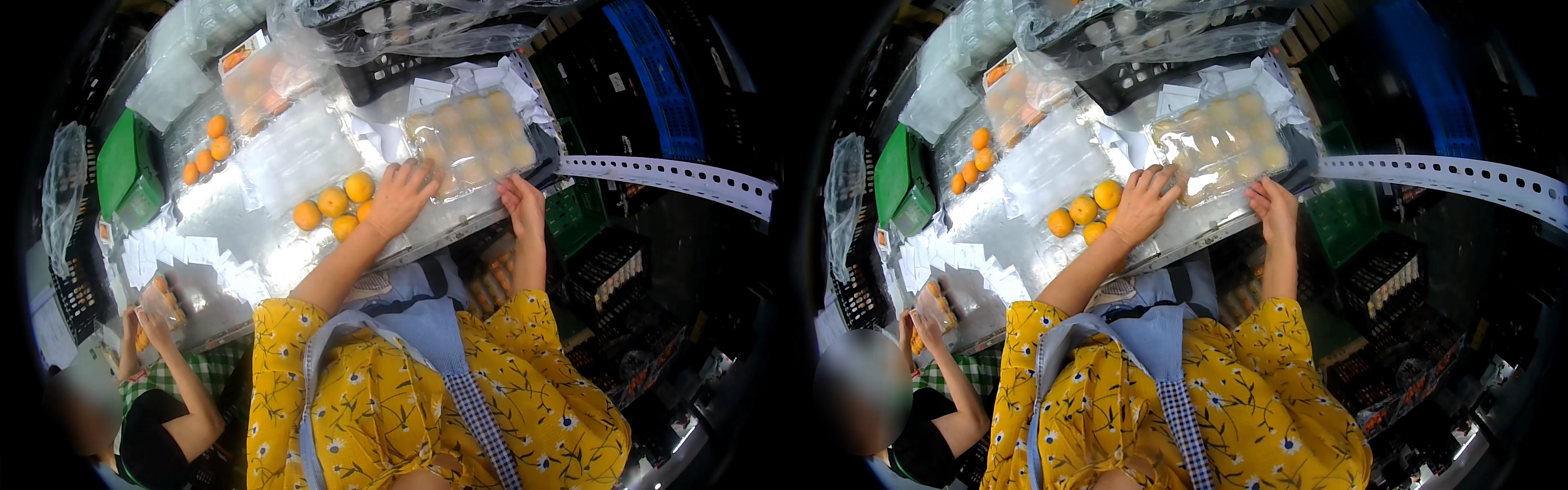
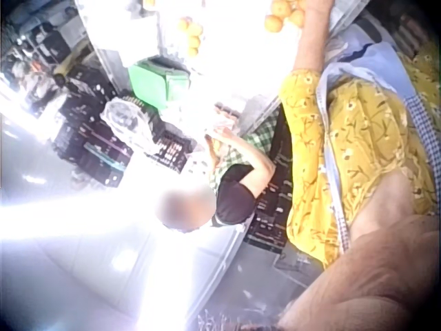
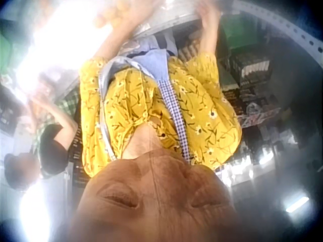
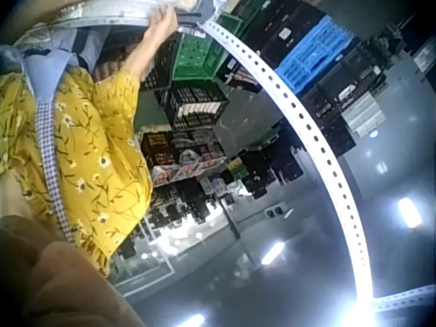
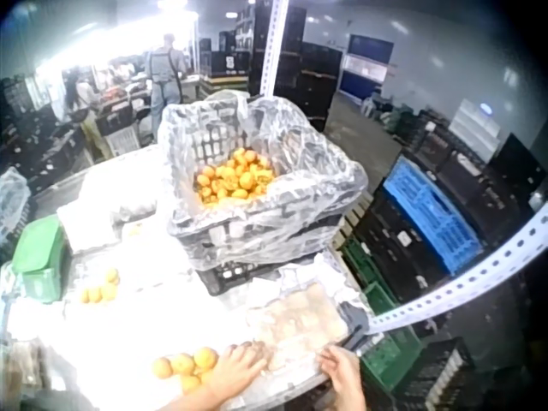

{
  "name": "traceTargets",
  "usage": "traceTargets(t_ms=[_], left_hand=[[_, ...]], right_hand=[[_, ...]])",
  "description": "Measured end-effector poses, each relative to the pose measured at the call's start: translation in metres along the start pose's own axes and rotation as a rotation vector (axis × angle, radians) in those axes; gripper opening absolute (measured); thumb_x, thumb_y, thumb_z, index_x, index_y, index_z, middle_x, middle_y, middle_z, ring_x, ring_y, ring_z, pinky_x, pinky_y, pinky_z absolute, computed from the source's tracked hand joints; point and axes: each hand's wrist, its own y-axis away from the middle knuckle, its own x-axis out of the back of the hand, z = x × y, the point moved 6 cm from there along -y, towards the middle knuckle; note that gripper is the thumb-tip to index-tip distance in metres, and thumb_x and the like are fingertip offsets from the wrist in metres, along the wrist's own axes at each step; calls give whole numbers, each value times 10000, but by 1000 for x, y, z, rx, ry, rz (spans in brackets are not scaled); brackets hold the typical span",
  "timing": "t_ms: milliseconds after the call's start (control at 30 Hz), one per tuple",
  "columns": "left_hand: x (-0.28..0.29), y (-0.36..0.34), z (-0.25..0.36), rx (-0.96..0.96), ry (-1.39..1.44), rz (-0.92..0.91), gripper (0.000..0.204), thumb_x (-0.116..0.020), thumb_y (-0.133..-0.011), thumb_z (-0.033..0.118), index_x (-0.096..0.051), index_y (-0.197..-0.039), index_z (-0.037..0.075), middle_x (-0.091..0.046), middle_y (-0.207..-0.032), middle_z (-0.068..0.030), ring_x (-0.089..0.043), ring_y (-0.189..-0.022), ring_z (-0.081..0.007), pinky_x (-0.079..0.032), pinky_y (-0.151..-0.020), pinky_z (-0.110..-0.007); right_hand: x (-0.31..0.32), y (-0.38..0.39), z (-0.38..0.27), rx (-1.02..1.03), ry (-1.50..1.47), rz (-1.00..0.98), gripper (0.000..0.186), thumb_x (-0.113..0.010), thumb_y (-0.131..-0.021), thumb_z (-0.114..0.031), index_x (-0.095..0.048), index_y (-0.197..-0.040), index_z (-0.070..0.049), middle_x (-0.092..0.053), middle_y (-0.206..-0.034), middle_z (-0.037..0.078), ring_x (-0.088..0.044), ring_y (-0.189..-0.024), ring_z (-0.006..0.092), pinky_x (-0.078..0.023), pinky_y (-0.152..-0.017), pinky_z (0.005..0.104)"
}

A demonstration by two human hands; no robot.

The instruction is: The person arranges oranges on a metal table, places them into clear plastic bags, and seals the bags. They also handle small white labels and place them on the packaged fruit. The person works alongside another individual who performs similar packaging tasks.

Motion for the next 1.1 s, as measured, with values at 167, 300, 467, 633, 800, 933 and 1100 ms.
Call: traceTargets(t_ms=[167, 300, 467, 633, 800, 933, 1100], left_hand=[[8, 1, 0, 79, 84, -27, 546, -569, -698, 31, -526, -1231, 139, -501, -1249, -68, -477, -1100, -260, -388, -888, -396], [25, 6, 8, 314, 391, -3, 488, -615, -732, 36, -549, -1209, 116, -517, -1205, -108, -552, -970, -251, -457, -780, -370], [-23, 34, 51, 967, 1435, -713, 412, -640, -878, 230, -525, -1213, 20, -542, -1136, -148, -619, -835, -214, -509, -641, -308], [-64, 35, 43, 1540, 2087, -76, 506, -681, -834, 321, -510, -1164, -23, -568, -1079, -131, -622, -924, -241, -522, -691, -324], [-72, 37, 22, 1692, 1891, 255, 320, -648, -815, 168, -535, -1007, -63, -591, -967, -155, -645, -850, -263, -546, -668, -329], [-73, 39, 18, 1737, 1810, 353, 239, -596, -796, 81, -535, -950, -91, -604, -861, -164, -665, -779, -274, -577, -648, -342], [-70, 38, 17, 1792, 1756, 337, 205, -567, -804, 50, -546, -952, -90, -620, -853, -175, -674, -783, -285, -584, -666, -351]], right_hand=[[-3, -6, -3, 23, -30, 67, 210, -647, -864, -185, -616, -956, 0, -648, -766, 76, -630, -627, 145, -509, -532, 216], [-3, -8, -6, 72, 4, 110, 149, -643, -858, -149, -625, -890, -4, -650, -722, 75, -614, -591, 114, -496, -502, 190], [-15, 8, -4, 29, -53, 87, 114, -623, -848, -100, -625, -862, 13, -663, -743, 99, -605, -590, 94, -487, -489, 168], [-28, 25, 10, -3, -140, 142, 111, -602, -848, -78, -619, -888, 24, -664, -754, 107, -604, -587, 102, -490, -498, 177], [-38, 41, 28, 17, -138, 132, 112, -608, -855, -101, -614, -904, 0, -673, -776, 91, -597, -603, 85, -474, -511, 180], [-36, 42, 38, 16, -132, 148, 108, -618, -853, -118, -599, -888, -18, -674, -760, 77, -566, -576, 73, -452, -509, 184], [-38, 45, 33, 134, -46, 150, 94, -618, -851, -110, -585, -849, -22, -669, -749, 88, -552, -554, 81, -442, -489, 192]])
